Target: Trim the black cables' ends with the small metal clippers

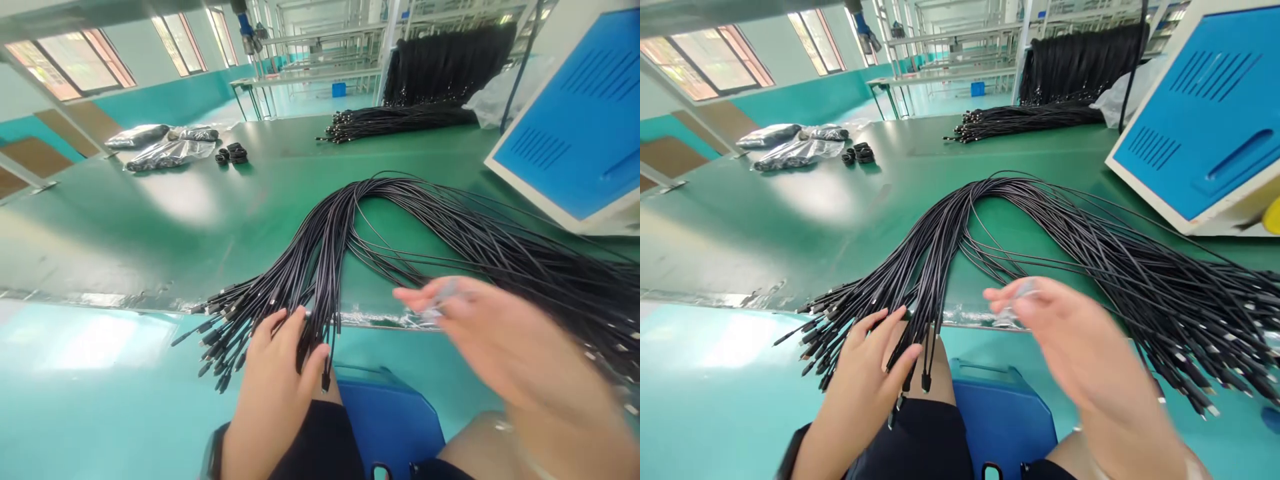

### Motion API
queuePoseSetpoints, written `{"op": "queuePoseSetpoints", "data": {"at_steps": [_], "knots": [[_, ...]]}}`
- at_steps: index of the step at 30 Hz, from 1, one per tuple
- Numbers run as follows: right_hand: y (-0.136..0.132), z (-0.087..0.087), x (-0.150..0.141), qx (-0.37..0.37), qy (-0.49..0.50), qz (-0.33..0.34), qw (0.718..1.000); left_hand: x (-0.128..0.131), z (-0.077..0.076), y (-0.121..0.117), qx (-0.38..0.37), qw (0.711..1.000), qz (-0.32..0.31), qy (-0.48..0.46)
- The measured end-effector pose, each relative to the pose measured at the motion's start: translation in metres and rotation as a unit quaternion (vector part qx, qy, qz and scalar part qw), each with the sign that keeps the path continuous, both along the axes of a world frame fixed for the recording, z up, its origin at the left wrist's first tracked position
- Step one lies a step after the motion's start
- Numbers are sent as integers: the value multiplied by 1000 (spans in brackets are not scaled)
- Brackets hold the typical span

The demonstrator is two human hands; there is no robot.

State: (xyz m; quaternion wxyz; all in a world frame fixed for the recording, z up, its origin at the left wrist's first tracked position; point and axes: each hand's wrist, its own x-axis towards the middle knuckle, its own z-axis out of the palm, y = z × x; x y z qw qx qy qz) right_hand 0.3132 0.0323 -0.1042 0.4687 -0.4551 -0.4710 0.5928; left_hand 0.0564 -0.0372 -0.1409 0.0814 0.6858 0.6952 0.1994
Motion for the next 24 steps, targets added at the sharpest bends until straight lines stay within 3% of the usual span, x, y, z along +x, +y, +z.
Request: {"op": "queuePoseSetpoints", "data": {"at_steps": [2,4,8,11,14,17,21,24], "knots": [[8,-6,-45,-84,103,60,989,6,-8,-1,21,998,-22,58],[18,-14,-78,-96,134,48,985,14,-13,-5,41,995,-36,80],[32,-22,-108,-107,167,42,979,20,-15,-10,53,992,-104,47],[36,-23,-110,-121,177,60,975,16,-21,-9,45,988,-145,-26],[37,-21,-95,-140,182,80,970,9,-21,-5,-23,990,-70,-123],[34,-15,-73,-145,181,92,968,5,-4,3,-129,980,38,-150],[29,-9,-58,-123,179,115,969,16,26,25,-180,973,45,-137],[25,-8,-60,-132,240,132,953,32,31,42,-189,968,71,-151]]}}
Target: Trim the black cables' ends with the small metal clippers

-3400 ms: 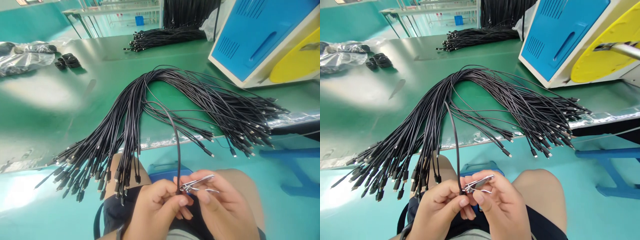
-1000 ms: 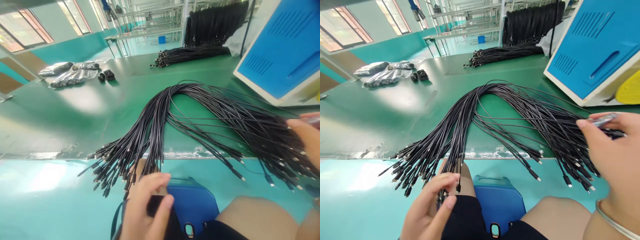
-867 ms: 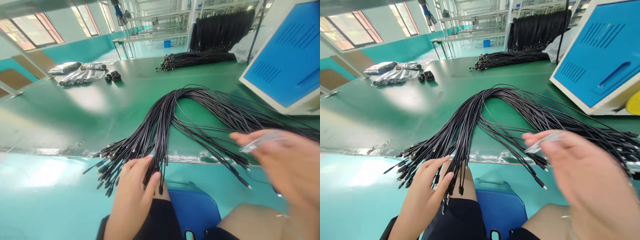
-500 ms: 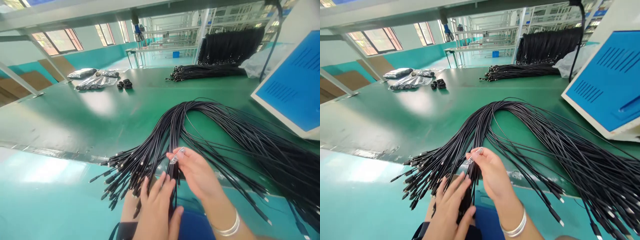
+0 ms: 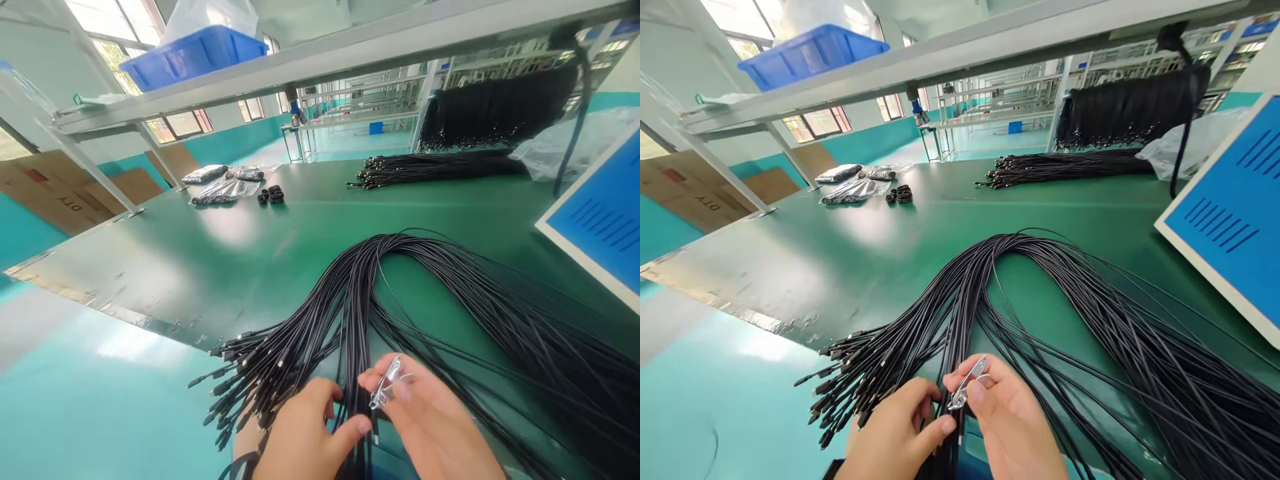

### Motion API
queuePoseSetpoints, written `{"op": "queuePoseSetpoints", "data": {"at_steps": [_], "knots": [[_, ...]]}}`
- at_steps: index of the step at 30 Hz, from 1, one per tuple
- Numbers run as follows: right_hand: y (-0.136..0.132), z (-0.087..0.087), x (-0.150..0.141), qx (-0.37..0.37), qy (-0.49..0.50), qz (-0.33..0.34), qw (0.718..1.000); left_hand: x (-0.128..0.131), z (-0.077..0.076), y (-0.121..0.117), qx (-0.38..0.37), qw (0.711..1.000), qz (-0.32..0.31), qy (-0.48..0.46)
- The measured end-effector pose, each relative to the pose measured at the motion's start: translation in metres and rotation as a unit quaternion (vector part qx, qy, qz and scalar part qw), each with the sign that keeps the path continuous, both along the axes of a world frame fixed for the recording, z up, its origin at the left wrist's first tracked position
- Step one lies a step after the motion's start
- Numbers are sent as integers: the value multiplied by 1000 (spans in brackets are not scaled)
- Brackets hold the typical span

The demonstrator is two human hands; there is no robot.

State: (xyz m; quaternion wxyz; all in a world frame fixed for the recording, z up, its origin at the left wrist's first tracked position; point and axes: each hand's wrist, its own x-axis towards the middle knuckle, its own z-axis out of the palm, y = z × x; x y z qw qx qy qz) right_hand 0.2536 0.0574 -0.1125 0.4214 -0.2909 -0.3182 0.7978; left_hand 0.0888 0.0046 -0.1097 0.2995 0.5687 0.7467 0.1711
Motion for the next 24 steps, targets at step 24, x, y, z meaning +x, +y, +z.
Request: {"op": "queuePoseSetpoints", "data": {"at_steps": [24], "knots": [[-14,-27,0,-10,-12,-96,995,2,-14,-14,-48,964,98,-241]]}}
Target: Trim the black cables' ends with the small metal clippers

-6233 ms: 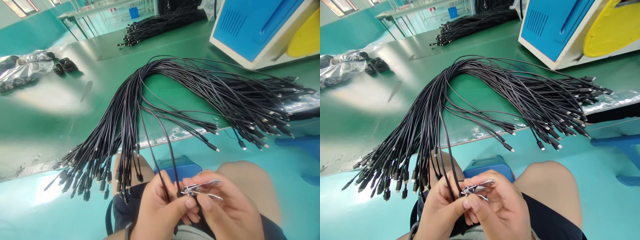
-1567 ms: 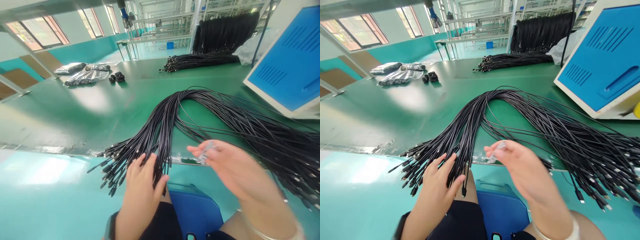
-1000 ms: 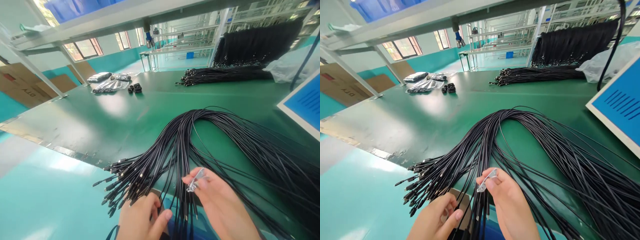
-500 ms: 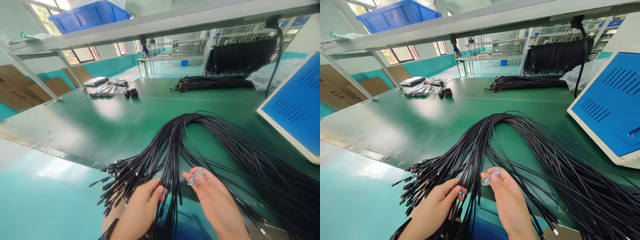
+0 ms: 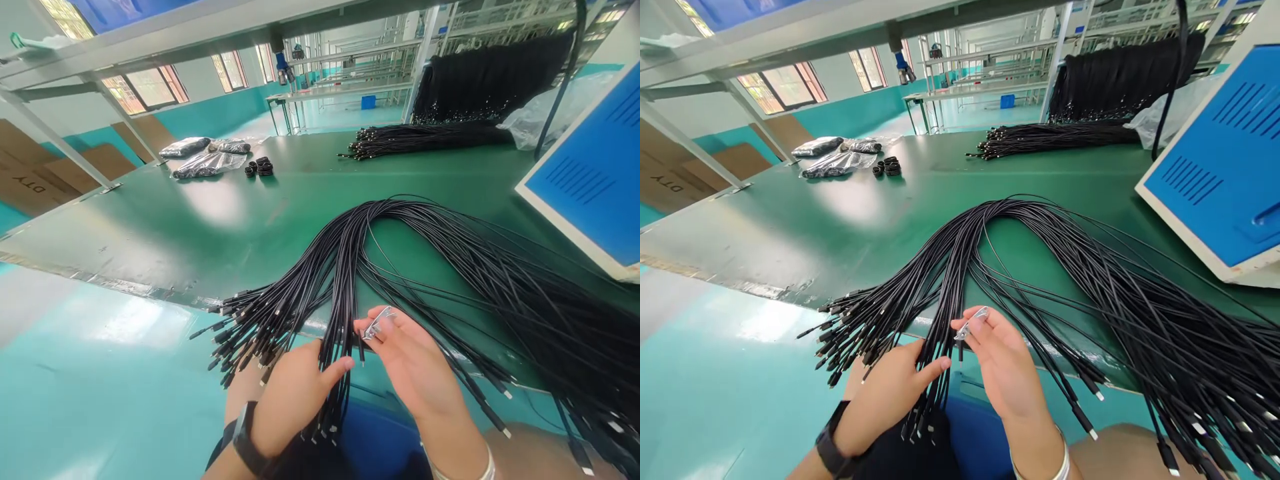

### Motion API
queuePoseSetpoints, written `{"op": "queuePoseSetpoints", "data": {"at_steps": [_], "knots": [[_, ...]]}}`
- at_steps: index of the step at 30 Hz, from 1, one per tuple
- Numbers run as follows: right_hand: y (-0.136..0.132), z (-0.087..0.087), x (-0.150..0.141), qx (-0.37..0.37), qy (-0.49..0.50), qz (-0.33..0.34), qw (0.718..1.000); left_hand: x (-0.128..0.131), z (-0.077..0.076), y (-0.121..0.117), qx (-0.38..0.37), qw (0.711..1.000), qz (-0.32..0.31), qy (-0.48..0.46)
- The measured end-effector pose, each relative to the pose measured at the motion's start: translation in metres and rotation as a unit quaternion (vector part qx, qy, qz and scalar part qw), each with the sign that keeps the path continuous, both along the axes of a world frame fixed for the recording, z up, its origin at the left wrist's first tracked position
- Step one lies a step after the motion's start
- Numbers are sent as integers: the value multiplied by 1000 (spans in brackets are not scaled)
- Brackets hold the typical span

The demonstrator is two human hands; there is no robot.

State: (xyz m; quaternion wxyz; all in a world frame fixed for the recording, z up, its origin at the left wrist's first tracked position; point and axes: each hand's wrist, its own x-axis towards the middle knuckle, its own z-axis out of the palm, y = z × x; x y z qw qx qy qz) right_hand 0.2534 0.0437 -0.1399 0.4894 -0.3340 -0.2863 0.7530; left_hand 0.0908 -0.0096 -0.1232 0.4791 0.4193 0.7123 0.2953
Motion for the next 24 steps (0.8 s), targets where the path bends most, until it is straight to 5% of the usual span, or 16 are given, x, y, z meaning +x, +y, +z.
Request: {"op": "queuePoseSetpoints", "data": {"at_steps": [7,20,24], "knots": [[-9,5,16,1,-37,1,999,1,-29,1,-33,956,-20,-290],[-10,0,19,-19,-28,11,999,44,-23,1,-39,914,105,-391],[-6,1,24,-16,-50,4,999,41,-9,3,3,947,107,-302]]}}
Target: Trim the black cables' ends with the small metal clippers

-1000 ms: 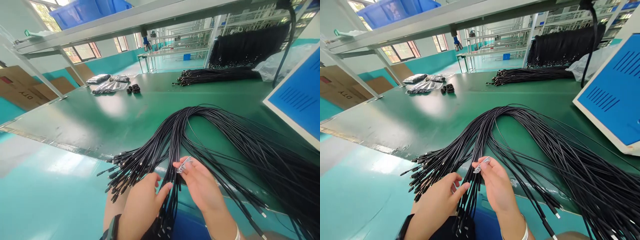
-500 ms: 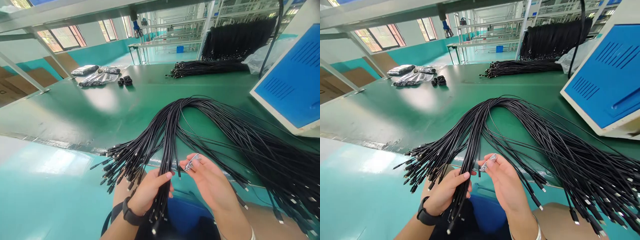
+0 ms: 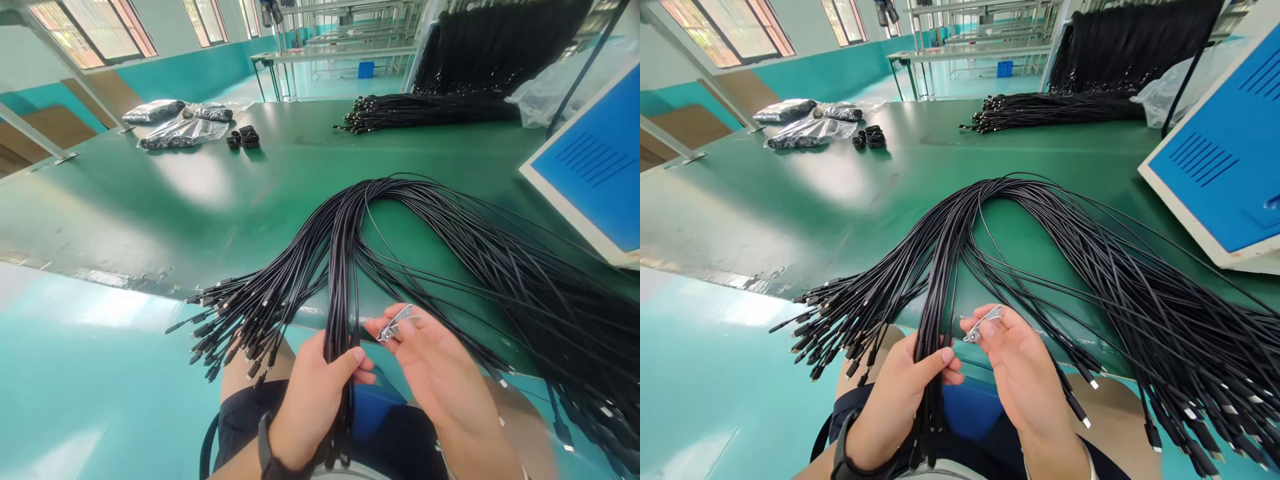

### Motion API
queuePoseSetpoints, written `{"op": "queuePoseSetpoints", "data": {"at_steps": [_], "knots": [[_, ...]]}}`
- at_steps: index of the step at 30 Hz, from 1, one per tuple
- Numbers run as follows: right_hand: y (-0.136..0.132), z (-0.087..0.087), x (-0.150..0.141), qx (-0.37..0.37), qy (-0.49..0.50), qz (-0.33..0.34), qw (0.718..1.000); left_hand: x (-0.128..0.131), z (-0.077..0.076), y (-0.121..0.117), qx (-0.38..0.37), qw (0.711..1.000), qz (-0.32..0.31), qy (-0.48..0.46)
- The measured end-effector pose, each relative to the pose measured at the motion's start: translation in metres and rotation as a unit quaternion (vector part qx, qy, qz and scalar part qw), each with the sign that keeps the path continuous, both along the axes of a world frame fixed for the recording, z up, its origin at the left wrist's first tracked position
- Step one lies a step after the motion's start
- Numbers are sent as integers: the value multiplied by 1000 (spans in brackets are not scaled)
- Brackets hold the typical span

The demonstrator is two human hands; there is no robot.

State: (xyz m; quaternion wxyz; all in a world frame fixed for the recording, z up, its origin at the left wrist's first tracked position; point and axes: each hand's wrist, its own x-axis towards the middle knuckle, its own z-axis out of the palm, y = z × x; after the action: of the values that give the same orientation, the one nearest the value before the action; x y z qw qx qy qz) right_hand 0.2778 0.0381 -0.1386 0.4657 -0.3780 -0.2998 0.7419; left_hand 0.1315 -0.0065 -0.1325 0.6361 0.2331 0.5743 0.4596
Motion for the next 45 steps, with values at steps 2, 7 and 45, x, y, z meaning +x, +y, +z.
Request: {"op": "queuePoseSetpoints", "data": {"at_steps": [2,7,45], "knots": [[2,0,-1,7,-7,-12,1000,-2,6,3,22,998,-7,54],[0,-3,-16,-19,21,-73,997,0,10,12,30,1000,-3,4],[-14,0,-30,-17,-76,-164,983,-17,11,22,23,996,-86,12]]}}
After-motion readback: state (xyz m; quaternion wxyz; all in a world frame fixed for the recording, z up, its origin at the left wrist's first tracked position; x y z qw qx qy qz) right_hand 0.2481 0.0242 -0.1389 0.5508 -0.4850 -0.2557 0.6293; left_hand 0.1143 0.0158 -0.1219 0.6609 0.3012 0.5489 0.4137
